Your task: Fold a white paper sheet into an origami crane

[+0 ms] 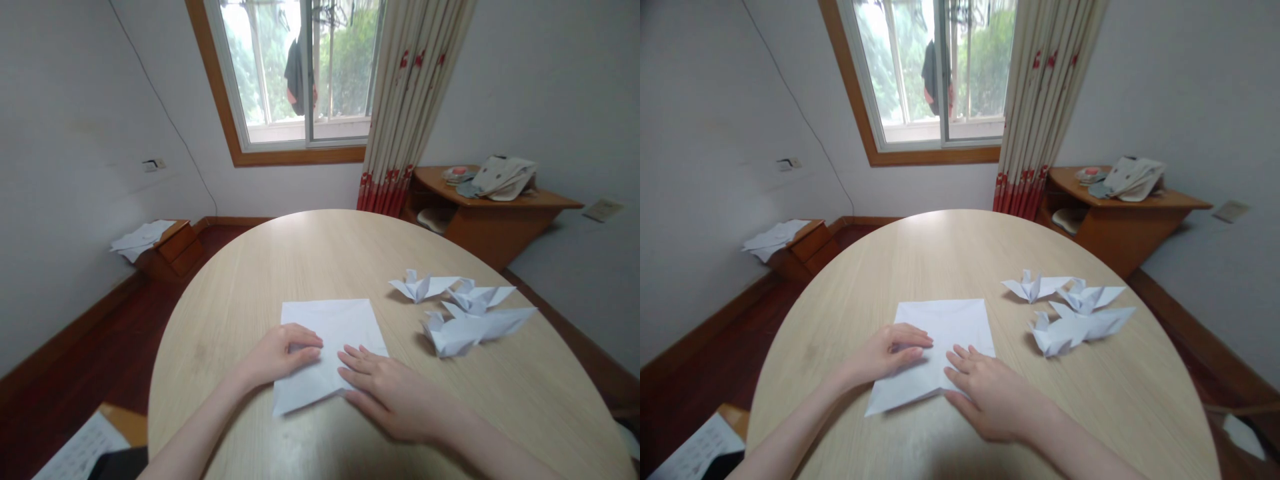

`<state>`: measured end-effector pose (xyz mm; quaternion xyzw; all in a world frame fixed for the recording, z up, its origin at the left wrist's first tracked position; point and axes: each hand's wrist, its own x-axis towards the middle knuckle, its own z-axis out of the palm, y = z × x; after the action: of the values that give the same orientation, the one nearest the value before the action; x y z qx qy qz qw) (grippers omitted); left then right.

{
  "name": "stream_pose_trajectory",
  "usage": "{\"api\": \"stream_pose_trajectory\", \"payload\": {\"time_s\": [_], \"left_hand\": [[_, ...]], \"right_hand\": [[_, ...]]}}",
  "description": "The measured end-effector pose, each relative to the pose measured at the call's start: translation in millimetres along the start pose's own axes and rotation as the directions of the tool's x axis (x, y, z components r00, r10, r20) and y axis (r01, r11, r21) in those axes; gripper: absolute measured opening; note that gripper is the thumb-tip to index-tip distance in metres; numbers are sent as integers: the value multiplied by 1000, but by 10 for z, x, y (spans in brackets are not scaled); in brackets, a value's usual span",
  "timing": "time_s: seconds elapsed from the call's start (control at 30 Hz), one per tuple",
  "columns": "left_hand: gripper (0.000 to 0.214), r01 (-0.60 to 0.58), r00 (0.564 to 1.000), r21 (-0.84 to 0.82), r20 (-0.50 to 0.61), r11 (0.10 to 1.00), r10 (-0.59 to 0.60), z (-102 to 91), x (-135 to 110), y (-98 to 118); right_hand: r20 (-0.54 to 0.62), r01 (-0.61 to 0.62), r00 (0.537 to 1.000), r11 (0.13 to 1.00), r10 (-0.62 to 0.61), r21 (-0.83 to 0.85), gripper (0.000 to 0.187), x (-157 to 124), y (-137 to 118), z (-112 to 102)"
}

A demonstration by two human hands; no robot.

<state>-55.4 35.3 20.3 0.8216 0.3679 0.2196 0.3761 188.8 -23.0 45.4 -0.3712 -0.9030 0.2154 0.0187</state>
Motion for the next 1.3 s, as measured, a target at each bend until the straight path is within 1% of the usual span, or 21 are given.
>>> {"api": "stream_pose_trajectory", "payload": {"time_s": [0.07,0.13,0.23,0.37,0.43,0.47,0.5,0.57,0.63,0.67,0.73,0.77,0.87,0.97,1.03,1.1,1.17,1.23,1.27,1.3], "left_hand": [[60,1,994,-133,106,991,13,-102,-23,38],[78,-18,972,-230,223,973,71,-196,-37,63],[90,-14,936,-269,335,963,107,-287,-39,112],[98,1,904,-271,413,962,116,-344,-26,215],[102,-9,890,-305,432,952,147,-360,-28,247],[102,-16,890,-315,428,949,157,-360,-33,249],[101,-19,898,-313,412,950,154,-352,-40,241],[90,4,939,-279,332,960,93,-308,-54,197],[71,77,975,-281,222,957,-13,-233,-63,133],[61,115,981,-309,184,944,-59,-190,-63,102],[43,169,982,-396,143,903,-121,-106,-56,52],[39,185,982,-448,127,875,-143,-70,-49,38],[36,198,978,-594,71,780,-194,2,-23,35],[37,182,967,-662,-13,727,-254,29,3,59],[38,166,957,-660,-72,732,-282,34,16,59],[38,145,946,-646,-133,749,-297,37,27,35],[40,130,928,-636,-192,761,-319,40,36,-5],[42,117,903,-632,-253,766,-346,44,47,-45],[43,108,889,-632,-285,768,-360,48,53,-60],[44,99,872,-632,-317,769,-373,52,60,-71]], "right_hand": [[-11,-13,1000,999,14,32,42,16,14,-36],[-17,-37,999,998,38,52,43,36,17,-61],[-26,-71,997,995,73,77,42,57,17,-70],[-60,-73,995,984,84,163,42,54,45,-60],[-72,-70,994,975,87,213,43,50,73,-60],[-79,-66,993,970,86,234,43,49,88,-62],[-85,-59,993,965,83,254,43,48,103,-65],[-99,-47,992,955,79,292,45,48,126,-70],[-115,-52,989,945,94,323,45,48,138,-71],[-122,-57,987,940,104,335,45,48,140,-69],[-140,-60,983,930,118,362,45,51,139,-60],[-152,-59,981,924,125,379,45,54,138,-53],[-188,-83,966,899,180,430,54,71,143,-31],[-193,-170,933,845,303,508,65,91,172,-28],[-180,-189,917,785,356,591,71,98,208,-36],[-165,-142,923,708,347,692,77,98,255,-39],[-140,-80,938,593,317,801,84,98,300,-23],[-93,-70,941,457,325,887,90,106,331,13],[-74,-77,937,407,342,910,93,115,340,36],[-64,-86,928,379,367,921,96,129,346,59]]}}
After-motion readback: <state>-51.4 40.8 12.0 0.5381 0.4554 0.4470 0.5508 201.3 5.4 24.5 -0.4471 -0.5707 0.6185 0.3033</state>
